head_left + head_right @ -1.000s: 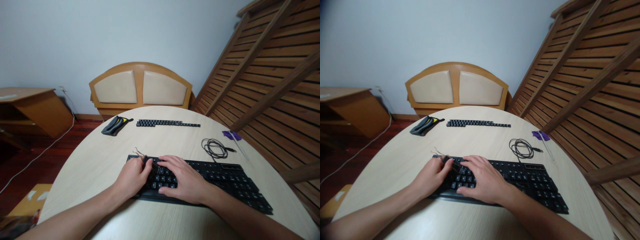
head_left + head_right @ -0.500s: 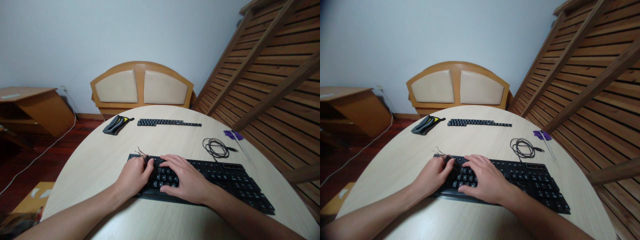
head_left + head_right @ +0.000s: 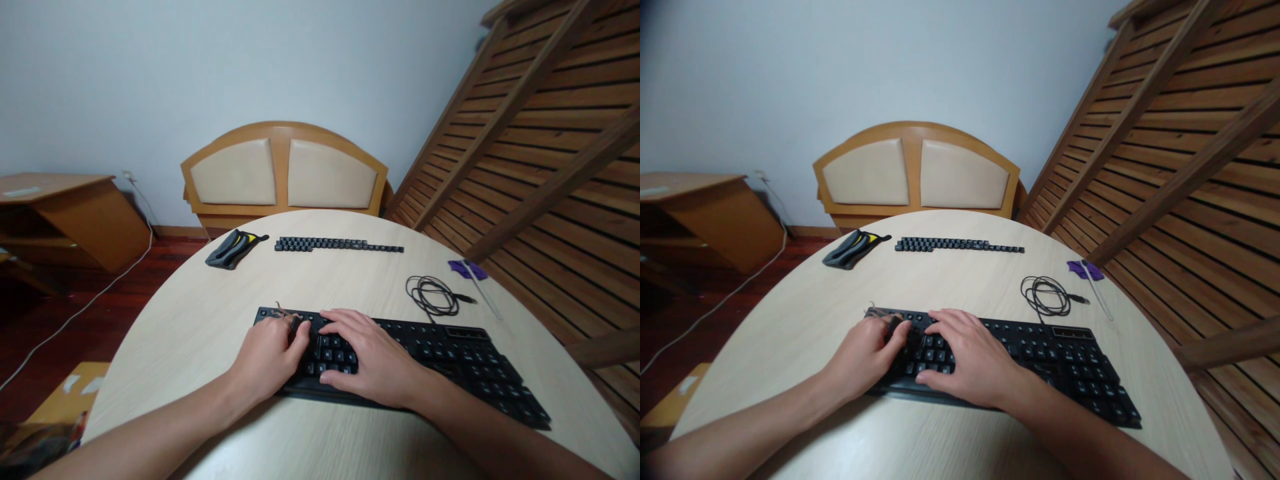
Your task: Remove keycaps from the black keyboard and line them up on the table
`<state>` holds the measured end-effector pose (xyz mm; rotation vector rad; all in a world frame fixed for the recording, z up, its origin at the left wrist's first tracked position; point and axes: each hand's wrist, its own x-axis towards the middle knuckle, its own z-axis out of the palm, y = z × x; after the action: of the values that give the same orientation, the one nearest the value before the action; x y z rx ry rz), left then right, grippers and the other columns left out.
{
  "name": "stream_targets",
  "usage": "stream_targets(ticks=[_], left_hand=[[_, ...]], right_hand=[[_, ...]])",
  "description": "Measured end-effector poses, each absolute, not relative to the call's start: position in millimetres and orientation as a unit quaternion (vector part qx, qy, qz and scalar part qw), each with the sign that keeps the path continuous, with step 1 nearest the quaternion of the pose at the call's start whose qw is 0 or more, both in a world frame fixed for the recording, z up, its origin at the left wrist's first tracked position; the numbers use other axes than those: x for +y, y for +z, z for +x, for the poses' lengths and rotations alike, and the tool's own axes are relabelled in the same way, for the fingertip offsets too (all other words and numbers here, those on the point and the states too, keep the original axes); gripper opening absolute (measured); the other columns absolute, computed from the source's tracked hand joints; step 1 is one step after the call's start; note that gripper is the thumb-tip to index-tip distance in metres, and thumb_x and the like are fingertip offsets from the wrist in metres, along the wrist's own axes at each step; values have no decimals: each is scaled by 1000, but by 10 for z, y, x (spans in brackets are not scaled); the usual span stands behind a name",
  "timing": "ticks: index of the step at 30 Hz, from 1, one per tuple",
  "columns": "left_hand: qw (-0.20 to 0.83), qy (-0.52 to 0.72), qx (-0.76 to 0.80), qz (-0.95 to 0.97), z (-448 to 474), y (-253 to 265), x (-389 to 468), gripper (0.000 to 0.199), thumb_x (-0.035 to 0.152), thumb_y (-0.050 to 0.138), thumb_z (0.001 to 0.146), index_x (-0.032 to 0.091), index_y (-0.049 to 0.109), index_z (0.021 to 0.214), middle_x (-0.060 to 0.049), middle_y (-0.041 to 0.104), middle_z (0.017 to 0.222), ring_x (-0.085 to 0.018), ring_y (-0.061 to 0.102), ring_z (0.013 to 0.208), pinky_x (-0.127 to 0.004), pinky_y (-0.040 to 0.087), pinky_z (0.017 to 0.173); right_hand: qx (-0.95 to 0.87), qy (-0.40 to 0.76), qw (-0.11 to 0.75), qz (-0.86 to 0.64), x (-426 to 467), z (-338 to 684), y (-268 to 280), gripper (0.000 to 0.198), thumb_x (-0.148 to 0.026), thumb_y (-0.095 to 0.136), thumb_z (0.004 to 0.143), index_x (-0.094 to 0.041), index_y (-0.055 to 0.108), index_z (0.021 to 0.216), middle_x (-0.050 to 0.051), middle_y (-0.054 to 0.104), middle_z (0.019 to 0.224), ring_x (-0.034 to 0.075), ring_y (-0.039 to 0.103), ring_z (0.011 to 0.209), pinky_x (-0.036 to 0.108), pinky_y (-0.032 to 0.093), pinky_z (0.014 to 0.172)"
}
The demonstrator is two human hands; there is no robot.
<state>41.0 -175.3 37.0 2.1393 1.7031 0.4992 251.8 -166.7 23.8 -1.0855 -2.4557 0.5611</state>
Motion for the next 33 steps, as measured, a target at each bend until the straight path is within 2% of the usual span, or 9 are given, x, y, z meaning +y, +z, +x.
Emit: stream_targets(ticks=[7, 13, 18, 25, 33], left_hand=[[173, 161, 600, 765, 412, 366, -1760, 46, 40, 32, 97, 19, 54, 63, -6, 64, 61, -20, 58, 55, -31, 34, 56], [152, 143, 595, 776, 411, 346, -1734, 45, 40, 32, 98, 18, 60, 71, -9, 69, 69, -25, 65, 65, -34, 39, 61], [150, 128, 606, 771, 415, 349, -1718, 47, 42, 31, 98, 17, 60, 70, -11, 70, 70, -26, 65, 68, -34, 39, 62], [186, 146, 604, 761, 411, 366, -1719, 48, 44, 32, 97, 18, 58, 67, -9, 68, 67, -23, 62, 63, -33, 37, 60], [239, 196, 574, 759, 386, 378, -1713, 52, 44, 24, 100, 18, 58, 70, -9, 68, 72, -23, 63, 68, -33, 41, 66]], right_hand=[[-879, 194, 200, -386, -1670, 2511, 243, 54, -47, 76, 73, -23, 60, 118, 9, 53, 140, 26, 44, 132, 46, 36, 110], [-879, 193, 200, -388, -1674, 2514, 237, 52, -47, 76, 72, -24, 61, 116, 8, 52, 141, 26, 44, 132, 46, 35, 110], [-880, 189, 195, -389, -1670, 2511, 243, 51, -47, 76, 73, -23, 60, 115, 8, 53, 141, 25, 44, 132, 45, 36, 110], [-879, 191, 192, -393, -1666, 2512, 251, 52, -47, 76, 72, -23, 60, 115, 8, 52, 141, 25, 44, 132, 45, 36, 110], [-878, 196, 195, -392, -1667, 2505, 255, 51, -46, 76, 73, -23, 61, 115, 8, 53, 140, 25, 44, 132, 44, 36, 111]])
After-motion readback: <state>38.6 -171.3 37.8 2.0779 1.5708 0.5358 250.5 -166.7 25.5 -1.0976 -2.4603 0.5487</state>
